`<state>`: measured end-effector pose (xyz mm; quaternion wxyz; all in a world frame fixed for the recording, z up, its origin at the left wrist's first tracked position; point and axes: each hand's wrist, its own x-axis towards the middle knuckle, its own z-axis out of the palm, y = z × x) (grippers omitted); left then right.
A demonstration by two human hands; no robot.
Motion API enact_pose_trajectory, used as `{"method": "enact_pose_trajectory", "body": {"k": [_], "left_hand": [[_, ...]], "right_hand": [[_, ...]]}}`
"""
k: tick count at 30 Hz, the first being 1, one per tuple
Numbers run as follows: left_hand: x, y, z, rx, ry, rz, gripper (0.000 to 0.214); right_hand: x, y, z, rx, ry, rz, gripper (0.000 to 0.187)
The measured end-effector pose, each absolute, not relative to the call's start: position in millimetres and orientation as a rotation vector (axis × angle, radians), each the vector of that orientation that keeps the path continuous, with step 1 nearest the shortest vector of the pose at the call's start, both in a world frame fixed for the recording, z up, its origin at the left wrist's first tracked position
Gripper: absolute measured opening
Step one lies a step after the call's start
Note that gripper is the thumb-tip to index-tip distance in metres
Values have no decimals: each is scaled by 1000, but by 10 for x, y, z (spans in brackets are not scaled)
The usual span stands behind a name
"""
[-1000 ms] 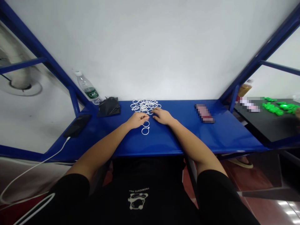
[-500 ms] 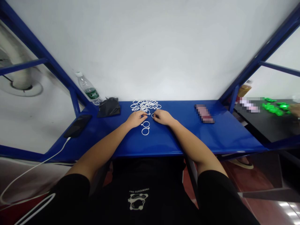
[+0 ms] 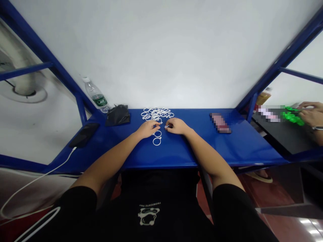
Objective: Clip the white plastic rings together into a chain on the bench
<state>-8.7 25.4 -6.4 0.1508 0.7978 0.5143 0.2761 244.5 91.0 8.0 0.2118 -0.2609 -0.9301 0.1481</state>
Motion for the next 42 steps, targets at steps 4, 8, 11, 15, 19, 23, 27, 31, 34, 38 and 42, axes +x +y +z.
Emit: {"method": "enact_pose_trajectory", "body": {"k": [4,8,11,15,19,23,27,31,34,38,42], "left_hand": [[-71,237,-56,2306,1486,769,25],[-63,230,-58,2341,1484,751,25],[-62,234,-66,2364,1488,732,25],[-49,227,-66,2409,1478,709,25],[-26,199,-47,2466,1442,717,25],[-18,185,-55,2536,1367,801,28],[-30,198,-92,2589,1350,891,30],[-31,222,-115,2656,1334,928,29],[-11,227,-106,2659,1340,973,27],[-6,215,-67,2593,1380,1025,25],[-74,231,-33,2453,1492,1003,27]], "right_hand": [[2465,917,93,-770,-2602,430,17],[2437,910,79,-832,-2609,394,13],[2410,887,72,-816,-2605,356,10],[2379,830,89,-720,-2522,353,10],[2343,772,107,-596,-2433,365,16],[2309,736,100,-582,-2439,344,17],[2293,720,87,-585,-2452,339,19],[2280,707,81,-575,-2465,312,21],[2268,692,97,-593,-2453,315,20],[2300,722,131,-628,-2443,308,22],[2411,865,95,-817,-2458,193,26]]}}
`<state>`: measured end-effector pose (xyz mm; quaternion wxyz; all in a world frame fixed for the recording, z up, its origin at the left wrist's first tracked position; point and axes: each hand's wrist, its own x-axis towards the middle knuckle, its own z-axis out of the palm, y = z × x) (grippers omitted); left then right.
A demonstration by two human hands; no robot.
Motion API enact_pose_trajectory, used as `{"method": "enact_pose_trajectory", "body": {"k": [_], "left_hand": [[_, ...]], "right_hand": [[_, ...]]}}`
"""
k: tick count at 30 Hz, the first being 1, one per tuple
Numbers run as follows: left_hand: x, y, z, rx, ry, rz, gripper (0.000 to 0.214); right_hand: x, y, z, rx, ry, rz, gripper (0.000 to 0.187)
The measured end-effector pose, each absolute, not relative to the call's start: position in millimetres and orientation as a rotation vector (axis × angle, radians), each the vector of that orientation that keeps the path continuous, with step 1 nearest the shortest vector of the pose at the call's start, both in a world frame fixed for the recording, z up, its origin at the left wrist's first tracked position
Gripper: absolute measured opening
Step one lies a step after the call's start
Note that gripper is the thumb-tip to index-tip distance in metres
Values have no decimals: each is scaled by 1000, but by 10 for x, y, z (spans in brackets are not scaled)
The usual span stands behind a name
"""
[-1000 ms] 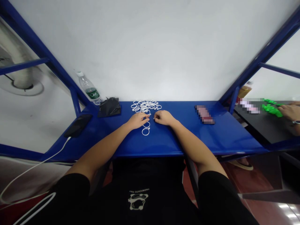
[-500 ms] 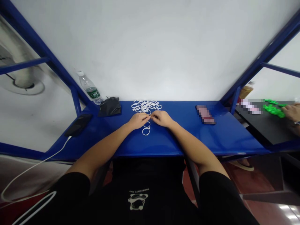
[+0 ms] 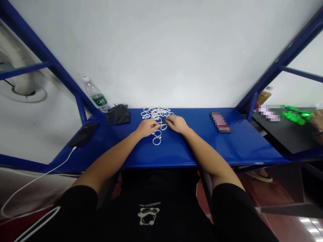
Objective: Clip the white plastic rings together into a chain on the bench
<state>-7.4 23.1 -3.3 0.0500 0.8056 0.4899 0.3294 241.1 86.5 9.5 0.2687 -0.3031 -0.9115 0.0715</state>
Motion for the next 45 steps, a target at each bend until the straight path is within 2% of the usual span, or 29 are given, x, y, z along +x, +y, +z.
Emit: {"method": "enact_pose_trajectory", "body": {"k": [6,13,17,23,30,45], "left_hand": [[-133,298,-70,2344,1559,923,20],[-57,237,-53,2460,1356,694,20],[-50,227,-37,2409,1417,778,20],[-101,299,-122,2302,1509,924,17],[-69,246,-110,2330,1478,1123,34],[-93,260,-128,2346,1257,1121,22]], "right_hand": [[2429,942,-2,-958,-2610,114,42],[2248,805,8,-831,-2701,110,45],[2257,840,12,-788,-2726,129,42],[2300,874,7,-846,-2659,169,23],[2305,761,64,-764,-2442,169,25],[2211,569,159,-425,-2461,271,23]]}}
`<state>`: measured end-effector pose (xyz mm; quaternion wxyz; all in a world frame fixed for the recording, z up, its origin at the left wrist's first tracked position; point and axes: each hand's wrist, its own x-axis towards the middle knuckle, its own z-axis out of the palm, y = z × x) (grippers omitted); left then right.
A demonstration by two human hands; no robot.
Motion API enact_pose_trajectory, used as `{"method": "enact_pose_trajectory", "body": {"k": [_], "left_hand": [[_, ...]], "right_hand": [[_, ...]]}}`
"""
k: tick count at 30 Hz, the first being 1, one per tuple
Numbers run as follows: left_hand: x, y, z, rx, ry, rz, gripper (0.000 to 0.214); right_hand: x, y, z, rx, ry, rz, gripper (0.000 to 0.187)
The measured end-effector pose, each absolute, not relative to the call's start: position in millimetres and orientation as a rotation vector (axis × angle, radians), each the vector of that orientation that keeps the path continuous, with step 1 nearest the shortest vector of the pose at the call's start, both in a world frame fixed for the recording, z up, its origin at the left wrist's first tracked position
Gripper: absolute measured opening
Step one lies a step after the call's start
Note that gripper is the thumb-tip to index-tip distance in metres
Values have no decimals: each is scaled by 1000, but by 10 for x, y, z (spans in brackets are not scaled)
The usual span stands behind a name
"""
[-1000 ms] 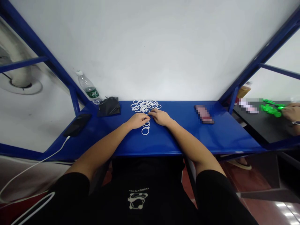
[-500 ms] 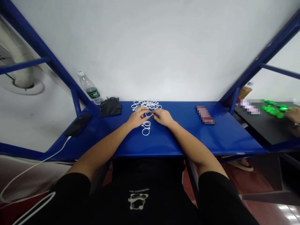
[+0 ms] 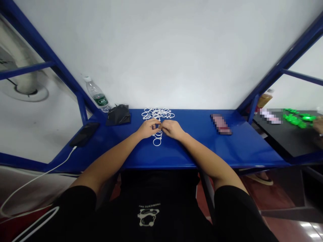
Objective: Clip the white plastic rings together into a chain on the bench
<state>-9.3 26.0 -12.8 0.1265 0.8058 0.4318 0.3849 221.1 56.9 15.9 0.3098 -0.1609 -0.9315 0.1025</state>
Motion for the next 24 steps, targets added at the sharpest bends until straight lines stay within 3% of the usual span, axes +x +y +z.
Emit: {"method": "enact_pose_trajectory", "body": {"k": [8,18,24], "left_hand": [[-109,271,-104,2380,1294,1054,13],[-57,230,-83,2359,1339,942,23],[-42,221,-68,2360,1351,982,18]], "right_hand": [[2190,597,106,-510,-2447,264,24],[2466,1069,-68,-1130,-2422,167,43],[2475,1103,-77,-1174,-2520,137,40]]}}
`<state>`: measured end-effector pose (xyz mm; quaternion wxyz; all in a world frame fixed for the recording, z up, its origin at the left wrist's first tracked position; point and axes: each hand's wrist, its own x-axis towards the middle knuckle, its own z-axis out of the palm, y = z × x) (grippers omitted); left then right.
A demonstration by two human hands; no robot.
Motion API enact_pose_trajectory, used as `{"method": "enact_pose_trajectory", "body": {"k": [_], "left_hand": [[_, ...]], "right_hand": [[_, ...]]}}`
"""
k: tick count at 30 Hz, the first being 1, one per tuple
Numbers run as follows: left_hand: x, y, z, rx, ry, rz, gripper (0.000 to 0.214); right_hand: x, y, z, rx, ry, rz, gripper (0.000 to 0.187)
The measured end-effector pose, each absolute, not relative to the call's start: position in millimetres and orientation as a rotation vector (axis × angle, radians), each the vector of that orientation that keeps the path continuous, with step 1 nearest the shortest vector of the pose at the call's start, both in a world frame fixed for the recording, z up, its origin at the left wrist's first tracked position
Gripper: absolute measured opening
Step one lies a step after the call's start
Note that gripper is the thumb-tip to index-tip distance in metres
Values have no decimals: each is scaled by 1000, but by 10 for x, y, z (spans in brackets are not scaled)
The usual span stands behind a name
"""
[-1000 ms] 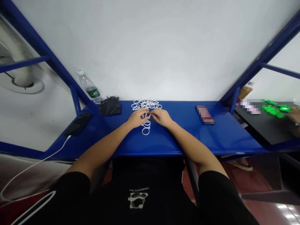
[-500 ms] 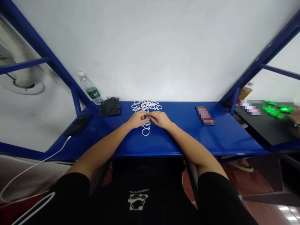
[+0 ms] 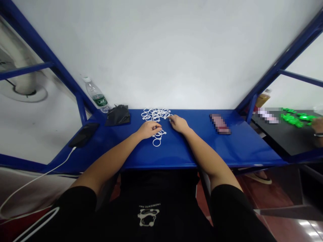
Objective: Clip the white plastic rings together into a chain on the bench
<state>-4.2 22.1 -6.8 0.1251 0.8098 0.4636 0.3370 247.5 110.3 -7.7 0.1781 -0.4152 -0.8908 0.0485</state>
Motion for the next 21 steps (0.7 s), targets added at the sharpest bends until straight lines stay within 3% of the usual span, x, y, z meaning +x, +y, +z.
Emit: {"method": "enact_pose_trajectory", "body": {"k": [8,16,21], "left_hand": [[-58,240,-82,2333,1414,966,17],[-77,251,-106,2438,1422,1040,11],[-81,234,-108,2585,1378,1068,20]], "right_hand": [[2501,1025,-3,-874,-2526,241,22],[2252,659,165,-547,-2386,439,23],[2191,622,134,-525,-2333,529,23]]}}
